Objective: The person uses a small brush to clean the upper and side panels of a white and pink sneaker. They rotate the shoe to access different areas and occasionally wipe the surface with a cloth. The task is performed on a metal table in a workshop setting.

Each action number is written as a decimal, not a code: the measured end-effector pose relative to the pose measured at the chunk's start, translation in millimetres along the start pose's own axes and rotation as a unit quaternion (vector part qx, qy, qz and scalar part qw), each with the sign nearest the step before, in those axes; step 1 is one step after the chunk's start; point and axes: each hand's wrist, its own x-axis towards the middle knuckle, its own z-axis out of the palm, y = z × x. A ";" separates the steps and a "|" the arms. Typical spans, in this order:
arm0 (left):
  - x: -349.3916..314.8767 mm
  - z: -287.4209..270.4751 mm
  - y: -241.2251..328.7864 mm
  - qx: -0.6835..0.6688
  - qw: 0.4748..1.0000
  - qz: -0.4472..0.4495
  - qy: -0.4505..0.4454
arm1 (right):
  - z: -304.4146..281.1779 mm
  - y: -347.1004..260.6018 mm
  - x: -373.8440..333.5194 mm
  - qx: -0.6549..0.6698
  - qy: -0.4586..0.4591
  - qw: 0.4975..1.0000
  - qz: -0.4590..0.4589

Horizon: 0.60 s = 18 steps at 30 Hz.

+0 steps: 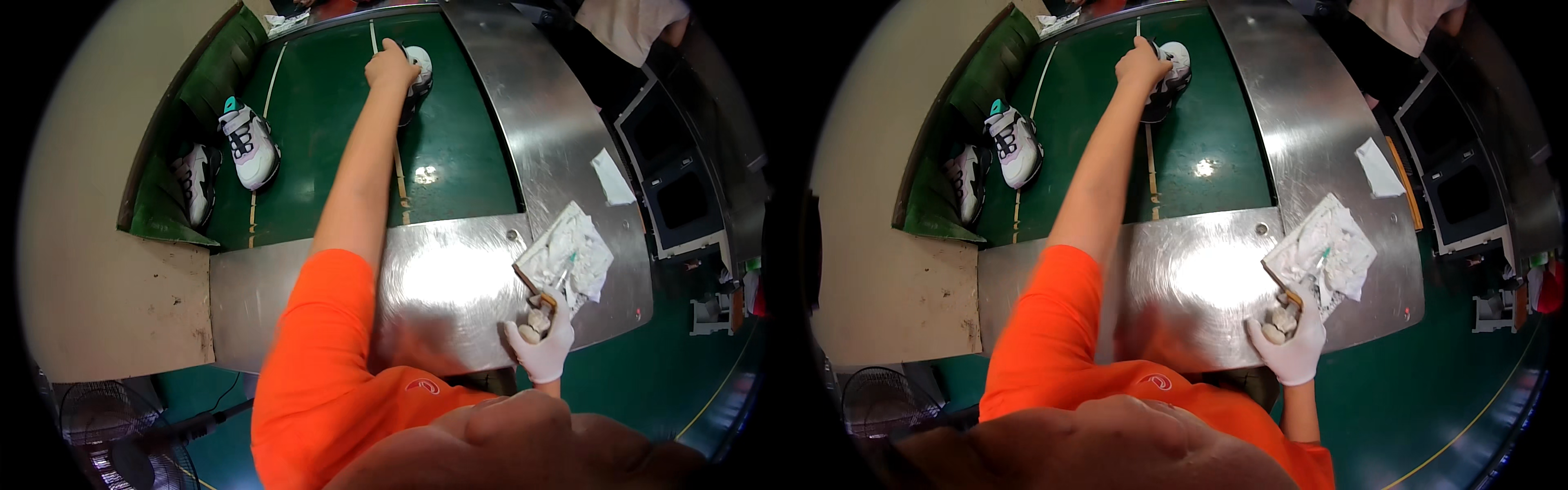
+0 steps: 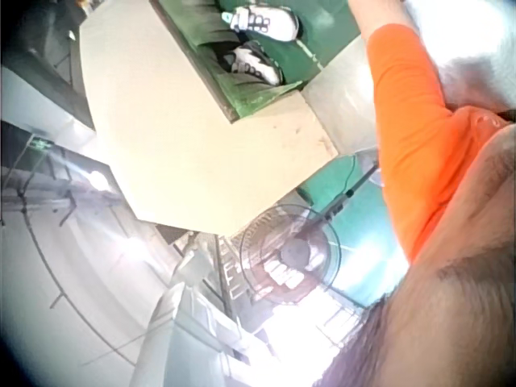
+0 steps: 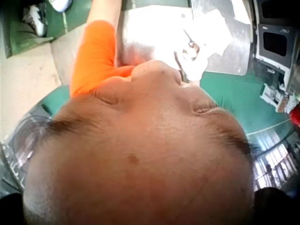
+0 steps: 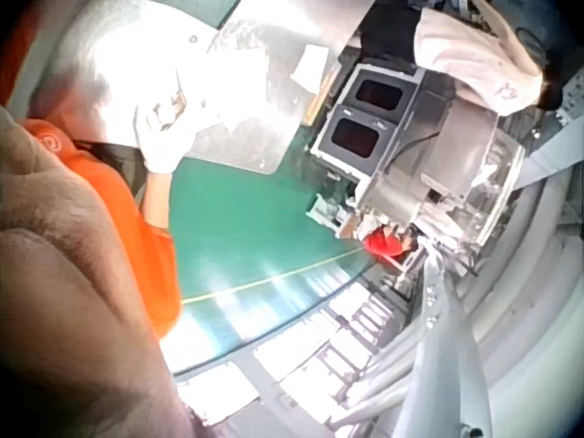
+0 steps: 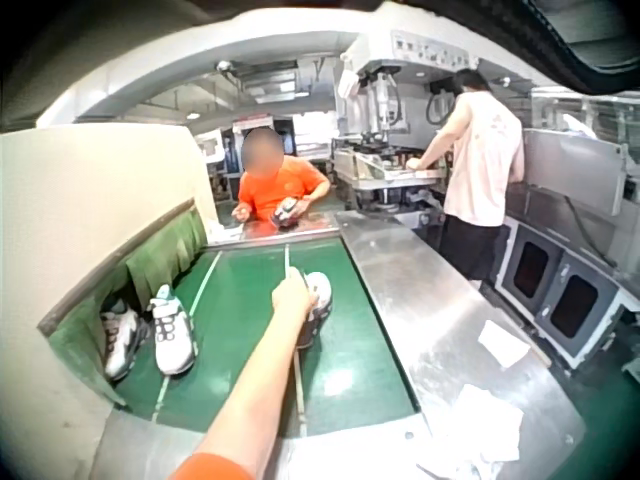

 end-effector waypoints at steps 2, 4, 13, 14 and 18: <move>-27.7 -20.8 -3.1 0.006 0.998 0.056 0.010 | -2.3 -0.9 -2.4 0.000 0.007 1.000 -0.015; -74.1 -36.1 -12.1 0.053 0.982 0.182 0.024 | -0.8 -0.3 -1.3 0.037 -0.004 0.999 0.012; -330.8 -141.9 -83.0 -0.020 0.824 0.551 0.134 | -34.6 -12.5 10.0 0.090 -0.084 0.991 0.059; -352.5 -147.9 -91.0 -0.012 0.813 0.562 0.154 | -38.9 -10.0 8.5 0.113 -0.087 0.988 0.053; -419.0 -145.7 -110.1 -0.036 0.827 0.548 0.122 | -50.0 -20.6 -1.2 0.097 -0.123 0.983 0.100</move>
